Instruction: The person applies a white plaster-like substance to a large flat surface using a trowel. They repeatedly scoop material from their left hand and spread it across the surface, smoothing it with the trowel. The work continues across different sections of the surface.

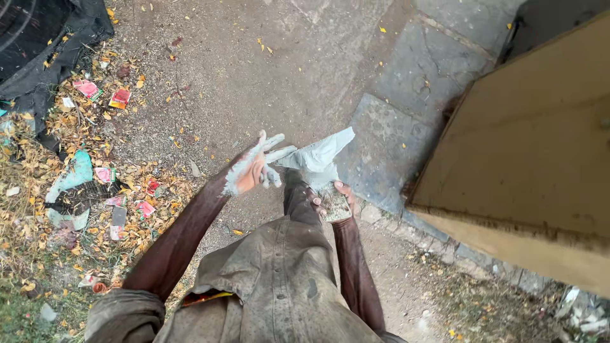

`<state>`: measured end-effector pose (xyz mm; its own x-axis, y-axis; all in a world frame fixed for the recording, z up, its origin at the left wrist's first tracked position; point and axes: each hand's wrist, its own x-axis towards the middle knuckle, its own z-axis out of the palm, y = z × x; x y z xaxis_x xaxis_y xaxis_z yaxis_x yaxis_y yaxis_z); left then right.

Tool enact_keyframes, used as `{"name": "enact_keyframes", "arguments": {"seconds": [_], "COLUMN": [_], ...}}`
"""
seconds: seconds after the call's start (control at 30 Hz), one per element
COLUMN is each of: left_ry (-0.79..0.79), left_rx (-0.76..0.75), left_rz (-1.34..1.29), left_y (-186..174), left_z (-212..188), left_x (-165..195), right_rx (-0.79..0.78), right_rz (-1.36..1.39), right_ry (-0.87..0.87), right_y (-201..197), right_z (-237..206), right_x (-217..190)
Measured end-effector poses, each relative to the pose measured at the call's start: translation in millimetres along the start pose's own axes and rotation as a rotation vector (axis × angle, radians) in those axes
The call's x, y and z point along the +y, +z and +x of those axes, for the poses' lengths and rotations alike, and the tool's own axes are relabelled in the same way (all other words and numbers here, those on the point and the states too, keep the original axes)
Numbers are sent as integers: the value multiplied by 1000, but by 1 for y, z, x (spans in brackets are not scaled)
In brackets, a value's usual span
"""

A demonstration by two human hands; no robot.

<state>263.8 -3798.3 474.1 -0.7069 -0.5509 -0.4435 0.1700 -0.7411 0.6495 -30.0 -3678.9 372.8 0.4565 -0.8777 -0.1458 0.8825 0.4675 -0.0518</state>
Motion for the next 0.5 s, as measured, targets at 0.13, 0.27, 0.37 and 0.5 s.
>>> {"name": "enact_keyframes", "arguments": {"seconds": [0.13,0.27,0.37,0.5], "left_ry": [-131,-412,-571,-303], "left_rx": [-108,-276,-341,-61], "left_rz": [85,315,533,515], "left_y": [-14,-16,-19,-50], "left_z": [93,162,204,250], "left_x": [91,197,284,395], "right_rx": [-8,-211,-304,-203], "right_rz": [-485,-1178,-1380,-1114], "right_ry": [104,529,812,482], "right_y": [50,143,187,171], "right_z": [102,208,280,339], "right_x": [-100,-211,-271,-333]}}
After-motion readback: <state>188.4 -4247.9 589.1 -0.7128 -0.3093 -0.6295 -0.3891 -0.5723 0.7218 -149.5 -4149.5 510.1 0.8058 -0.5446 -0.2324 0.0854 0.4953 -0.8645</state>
